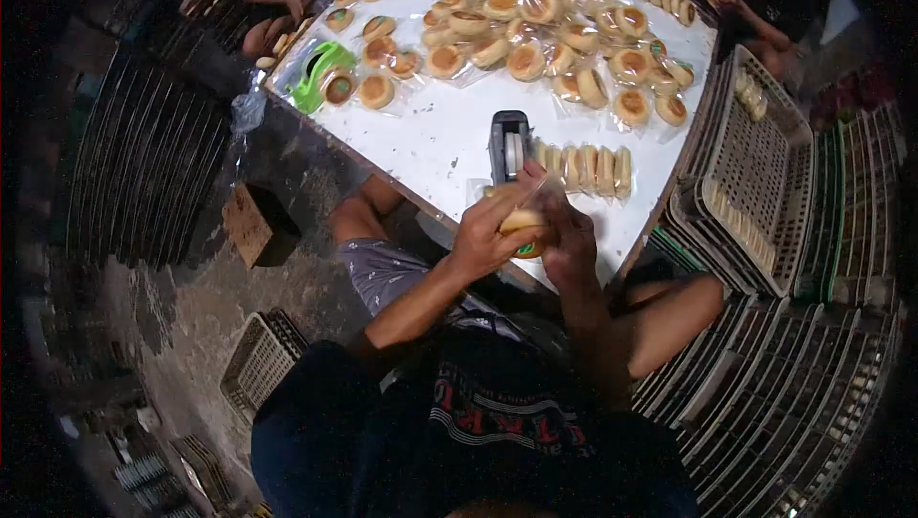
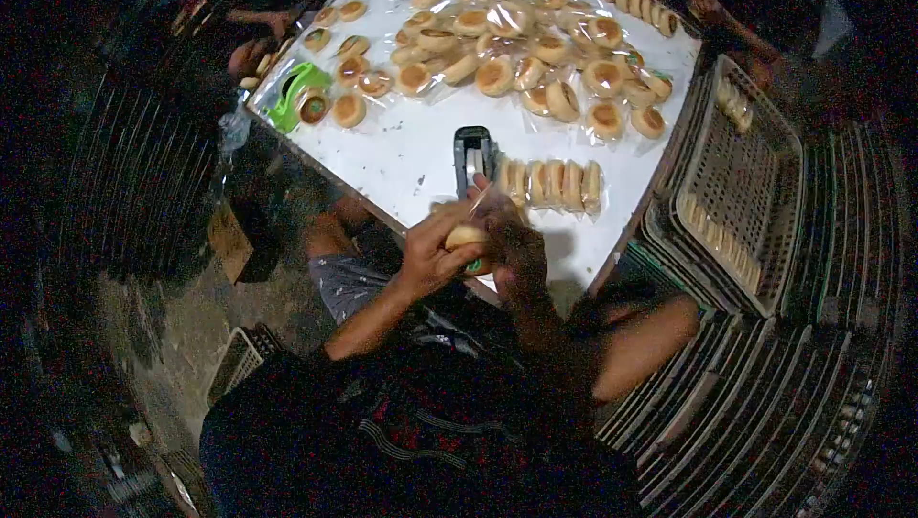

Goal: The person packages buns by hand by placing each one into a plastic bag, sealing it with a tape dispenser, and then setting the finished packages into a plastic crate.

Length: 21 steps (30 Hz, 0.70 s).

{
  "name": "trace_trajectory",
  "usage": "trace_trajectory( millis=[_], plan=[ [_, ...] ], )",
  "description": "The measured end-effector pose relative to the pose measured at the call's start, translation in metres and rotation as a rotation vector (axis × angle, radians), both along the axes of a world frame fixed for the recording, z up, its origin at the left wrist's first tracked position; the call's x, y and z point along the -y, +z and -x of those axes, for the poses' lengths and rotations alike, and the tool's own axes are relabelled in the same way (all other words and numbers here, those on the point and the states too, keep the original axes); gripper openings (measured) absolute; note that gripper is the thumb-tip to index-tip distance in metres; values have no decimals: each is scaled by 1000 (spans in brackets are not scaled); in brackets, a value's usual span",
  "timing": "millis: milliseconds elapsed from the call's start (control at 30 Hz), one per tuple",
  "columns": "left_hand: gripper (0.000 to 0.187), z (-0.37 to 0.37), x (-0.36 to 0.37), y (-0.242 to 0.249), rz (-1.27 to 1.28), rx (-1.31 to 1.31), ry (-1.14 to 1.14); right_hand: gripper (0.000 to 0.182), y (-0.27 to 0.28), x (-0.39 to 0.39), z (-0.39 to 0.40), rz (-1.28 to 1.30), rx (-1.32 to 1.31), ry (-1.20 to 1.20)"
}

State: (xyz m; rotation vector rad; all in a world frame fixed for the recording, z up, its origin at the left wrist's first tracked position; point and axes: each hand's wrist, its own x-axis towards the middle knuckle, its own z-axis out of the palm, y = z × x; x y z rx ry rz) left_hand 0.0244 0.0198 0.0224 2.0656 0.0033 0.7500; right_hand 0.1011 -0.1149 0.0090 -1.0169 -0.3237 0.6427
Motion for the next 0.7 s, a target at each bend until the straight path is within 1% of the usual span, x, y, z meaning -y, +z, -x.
trace_trajectory(
  millis=[33,133,167,200,233,267,333,367,467,500,567,600,633,667,700],
  plan=[
    [32,4,-5,0,152,-261,-153,54,-1,5,-5,61,56,13],
    [29,-2,-3,6,434,-564,-96,58,3,3,-14,75,380,-166],
    [29,-3,-5,2,404,-640,-72,57,6,6,-18,77,357,-178],
    [28,-4,-4,0,461,-618,-76,56,9,12,-22,79,336,-193],
    [27,-2,-1,-3,520,-600,-81,42,11,23,-24,213,299,-27],
    [27,0,3,-4,579,-583,-88,37,4,26,-21,284,338,-35],
    [24,2,8,6,589,-680,-29,28,-6,22,-17,424,426,-50],
    [23,1,9,11,597,-721,9,16,-8,19,-12,325,286,-175],
    [19,2,7,13,769,-758,-12,12,0,15,-6,555,681,-375],
    [18,2,6,5,700,-561,-7,12,-12,17,-11,501,984,-399],
    [17,-3,7,-18,552,-171,-13,12,-6,24,-19,472,1016,-199],
    [18,-2,9,-11,685,-276,-24,12,-1,28,-22,460,1028,-98],
    [18,-1,12,2,816,-381,-34,8,4,29,-25,366,908,-34],
    [18,-1,11,9,946,-484,-42,8,12,26,-21,410,844,-96],
    [18,1,1,-11,855,-539,-153,10,20,19,-13,452,779,-152]
  ],
)
